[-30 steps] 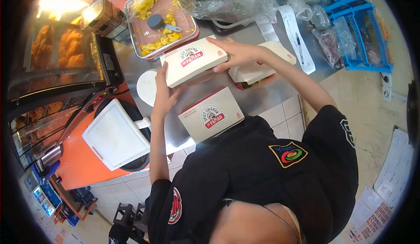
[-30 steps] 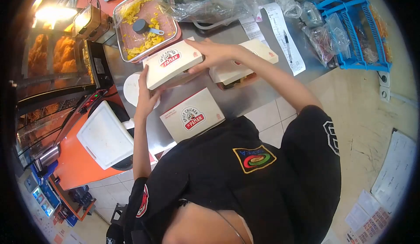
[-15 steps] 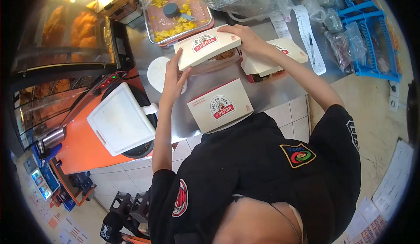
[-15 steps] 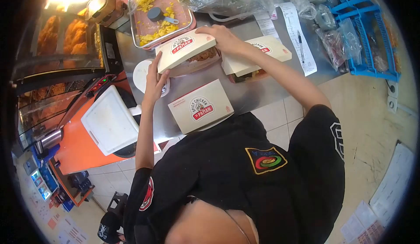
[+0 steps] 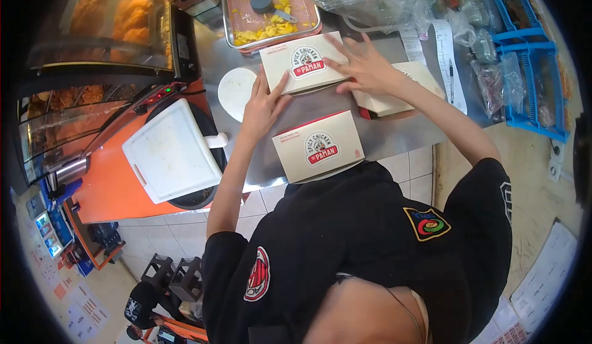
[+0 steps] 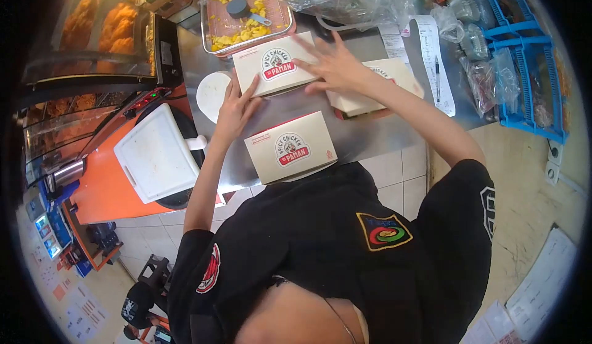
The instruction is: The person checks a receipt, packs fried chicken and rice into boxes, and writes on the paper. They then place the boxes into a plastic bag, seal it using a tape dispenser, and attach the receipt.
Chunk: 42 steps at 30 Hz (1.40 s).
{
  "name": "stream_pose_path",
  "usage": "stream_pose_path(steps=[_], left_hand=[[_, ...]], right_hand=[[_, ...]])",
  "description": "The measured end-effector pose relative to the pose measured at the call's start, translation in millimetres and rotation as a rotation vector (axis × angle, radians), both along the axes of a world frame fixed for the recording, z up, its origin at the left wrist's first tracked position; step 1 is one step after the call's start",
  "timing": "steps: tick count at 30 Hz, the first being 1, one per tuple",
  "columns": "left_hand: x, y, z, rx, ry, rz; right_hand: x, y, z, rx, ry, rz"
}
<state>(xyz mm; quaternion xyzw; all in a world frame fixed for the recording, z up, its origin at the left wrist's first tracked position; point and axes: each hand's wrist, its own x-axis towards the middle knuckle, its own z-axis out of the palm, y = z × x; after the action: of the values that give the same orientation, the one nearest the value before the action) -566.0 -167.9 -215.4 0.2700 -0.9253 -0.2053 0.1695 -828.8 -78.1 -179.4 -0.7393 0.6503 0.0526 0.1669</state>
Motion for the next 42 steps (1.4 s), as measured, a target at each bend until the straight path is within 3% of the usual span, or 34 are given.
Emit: stream_pose_path(steps=[2, 6, 7, 8, 10, 11, 14, 16, 21, 23, 25, 26, 28, 29, 31, 32, 34, 36, 37, 39, 41, 42], left_hand=[[0.9, 3.9, 4.2, -0.031, -0.034, 0.02], [-2.8, -5.7, -13.6, -0.119, 0.01, 0.04], [-2.8, -7.1, -14.6, -0.13, 0.069, 0.041], [-3.2, -8.7, -16.0, -0.128, 0.067, 0.058], [-6.3, -9.1, 1.3, -0.03, 0.194, 0.052], [-3.9, -1.6, 25.0, -0.025, 0.246, 0.043], [23.4, 48.3, 85.9, -0.026, 0.315, 0.081], [49.4, 89.9, 93.1, -0.019, 0.267, 0.106], [79.2, 178.6, 27.6, 0.114, 0.246, 0.244], [76.2, 192.8, 16.4, 0.244, 0.366, 0.407], [66.4, 192.9, 37.1, 0.205, 0.319, 0.433], [59.9, 192.6, 45.4, 0.16, 0.277, 0.467], [56.1, 191.6, 48.9, 0.157, 0.32, 0.487], [54.0, 190.0, 51.7, 0.1, 0.321, 0.519], [42.6, 187.8, 64.9, -0.051, 0.286, 0.588], [37.0, 188.6, 67.5, -0.064, 0.286, 0.603], [26.4, 191.9, 73.4, 0.18, 0.501, 0.703], [-4.5, 186.2, 91.8, 0.1, 0.51, 0.702], [-23.7, 182.9, 102.9, 0.172, 0.624, 0.659], [-57.3, 175.8, 120.2, 0.287, 0.744, 0.539], [-90.9, 167.0, 132.4, 0.348, 0.772, 0.396], [-107.6, 162.9, 138.6, 0.369, 0.786, 0.329]], right_hand=[[12.8, -12.0, 15.1, -0.311, 0.142, 0.319], [43.0, -50.5, -12.0, -0.272, 0.081, 0.108], [37.8, -62.1, -13.2, -0.317, -0.107, 0.137], [32.8, -64.7, -15.3, -0.417, -0.09, 0.135], [32.1, -59.8, 12.6, -0.32, -0.099, 0.077], [33.2, -51.2, 26.5, -0.446, -0.123, 0.077], [61.2, -4.8, 96.0, -0.449, -0.208, 0.113], [80.5, 25.5, 99.5, -0.366, -0.217, 0.173], [108.9, 79.6, 58.9, -0.12, -0.393, 0.173], [102.3, 91.0, 70.0, -0.348, -0.502, 0.128], [63.0, 91.9, 102.6, -0.47, -0.421, -0.48], [-2.9, 91.5, 93.7, -0.774, -0.606, -0.461], [-122.4, 92.7, 56.6, -0.956, 0.082, -0.819], [-177.1, 98.7, 28.3, -0.603, 0.266, -1.137], [-253.5, 105.4, -25.0, -0.062, 0.277, -1.345], [-260.8, 108.7, -34.6, -0.06, 0.25, -1.329], [-288.1, 109.2, -58.2, -0.059, 0.207, -1.298], [-334.2, 112.0, -87.0, -0.446, -0.59, -0.995], [-318.6, 107.3, -69.3, -0.881, -0.42, -0.768], [-281.3, 99.0, -5.3, -1.099, -0.402, -0.927], [-244.3, 94.4, 54.3, -1.514, -0.188, -0.648], [-222.3, 91.1, 77.7, -1.588, -0.407, -0.528]])
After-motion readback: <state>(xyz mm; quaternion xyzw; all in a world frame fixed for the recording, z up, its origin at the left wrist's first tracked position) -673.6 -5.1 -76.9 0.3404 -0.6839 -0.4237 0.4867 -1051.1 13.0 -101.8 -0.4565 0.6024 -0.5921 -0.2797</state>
